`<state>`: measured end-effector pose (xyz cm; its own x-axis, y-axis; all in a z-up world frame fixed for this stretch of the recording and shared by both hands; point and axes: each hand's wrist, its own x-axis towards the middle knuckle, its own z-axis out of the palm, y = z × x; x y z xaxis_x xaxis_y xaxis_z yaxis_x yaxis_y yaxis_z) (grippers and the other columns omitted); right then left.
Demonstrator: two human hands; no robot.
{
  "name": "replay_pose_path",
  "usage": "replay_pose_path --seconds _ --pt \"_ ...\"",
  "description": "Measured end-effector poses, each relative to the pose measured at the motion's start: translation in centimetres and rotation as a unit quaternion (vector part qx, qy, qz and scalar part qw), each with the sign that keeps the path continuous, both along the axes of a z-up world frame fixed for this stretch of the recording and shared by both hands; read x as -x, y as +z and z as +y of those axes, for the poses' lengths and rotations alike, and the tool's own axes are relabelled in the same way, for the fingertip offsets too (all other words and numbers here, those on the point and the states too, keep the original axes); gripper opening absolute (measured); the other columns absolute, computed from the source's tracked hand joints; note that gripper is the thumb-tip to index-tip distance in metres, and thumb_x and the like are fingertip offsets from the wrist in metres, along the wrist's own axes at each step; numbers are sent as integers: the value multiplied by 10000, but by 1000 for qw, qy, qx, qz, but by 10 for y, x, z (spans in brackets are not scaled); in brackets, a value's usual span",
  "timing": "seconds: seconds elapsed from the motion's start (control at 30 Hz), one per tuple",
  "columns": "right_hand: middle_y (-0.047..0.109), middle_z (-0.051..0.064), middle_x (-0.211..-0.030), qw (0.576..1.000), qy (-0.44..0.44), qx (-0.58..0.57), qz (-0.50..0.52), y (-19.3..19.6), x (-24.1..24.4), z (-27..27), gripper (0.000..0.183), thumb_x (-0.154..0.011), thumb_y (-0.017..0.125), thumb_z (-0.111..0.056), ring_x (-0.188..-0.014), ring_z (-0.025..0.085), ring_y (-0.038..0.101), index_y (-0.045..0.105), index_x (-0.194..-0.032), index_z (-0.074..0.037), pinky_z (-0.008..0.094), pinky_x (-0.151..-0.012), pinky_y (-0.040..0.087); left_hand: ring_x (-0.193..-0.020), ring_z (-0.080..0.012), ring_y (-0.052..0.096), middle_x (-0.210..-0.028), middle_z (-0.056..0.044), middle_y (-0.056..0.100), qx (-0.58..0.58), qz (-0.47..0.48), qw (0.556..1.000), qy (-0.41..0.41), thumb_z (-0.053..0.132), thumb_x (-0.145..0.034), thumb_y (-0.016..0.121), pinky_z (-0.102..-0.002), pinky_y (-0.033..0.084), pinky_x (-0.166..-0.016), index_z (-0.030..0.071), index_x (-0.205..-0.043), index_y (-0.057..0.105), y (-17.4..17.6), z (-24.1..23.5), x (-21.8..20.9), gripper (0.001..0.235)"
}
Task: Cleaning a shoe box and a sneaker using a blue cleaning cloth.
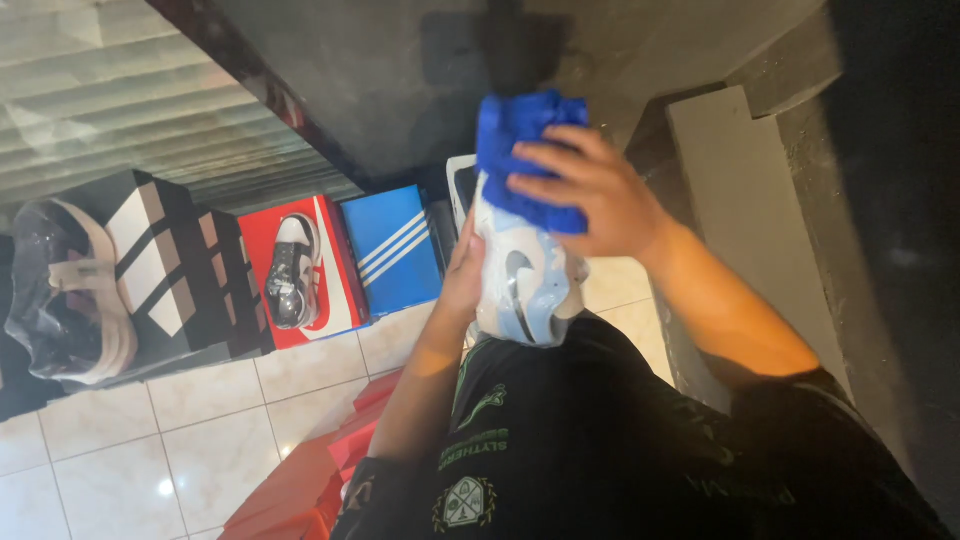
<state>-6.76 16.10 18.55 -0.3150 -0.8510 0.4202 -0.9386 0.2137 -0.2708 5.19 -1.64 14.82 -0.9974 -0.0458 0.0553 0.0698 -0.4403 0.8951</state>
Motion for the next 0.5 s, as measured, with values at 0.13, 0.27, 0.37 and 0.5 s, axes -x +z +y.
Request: replay_pose_path --seconds 0.13,0.27,0.37,0.5 --pt "607 35 -1449 998 12 -38 48 -2 -17 -8 645 -811 619 -553 -1355 367 481 674 -1364 -226 530 -1076 371 -1452 -361 369 -1565 -205 389 -29 -92 995 11 715 -1024 211 -542 227 -1247 86 -1576 317 -88 -9 8 843" --pt "540 -42 -1510 990 69 -106 65 -11 -15 -3 549 -977 413 -566 -1412 298 404 581 -1418 -286 539 -1057 323 -1362 -348 530 -1440 -183 589 11 -232 972 22 749 -978 114 -500 332 -1203 134 -1479 545 -41 -14 -3 903" --pt "654 -6 -1392 997 -5 -38 73 9 9 -18 543 -759 731 -461 -1331 310 527 741 -1255 -238 475 -1034 382 -1372 -370 529 -1408 -214 621 102 -287 953 10 741 -925 18 -449 377 -1195 146 -1423 611 63 -8 19 977" --pt "694 -11 -1208 989 66 -20 129 6 -23 -37 428 -767 663 -508 -1257 339 545 768 -1102 -264 523 -886 427 -1425 -390 449 -1488 -263 516 137 -344 929 29 771 -967 14 -482 259 -1238 27 -1464 547 -104 -16 6 1041"
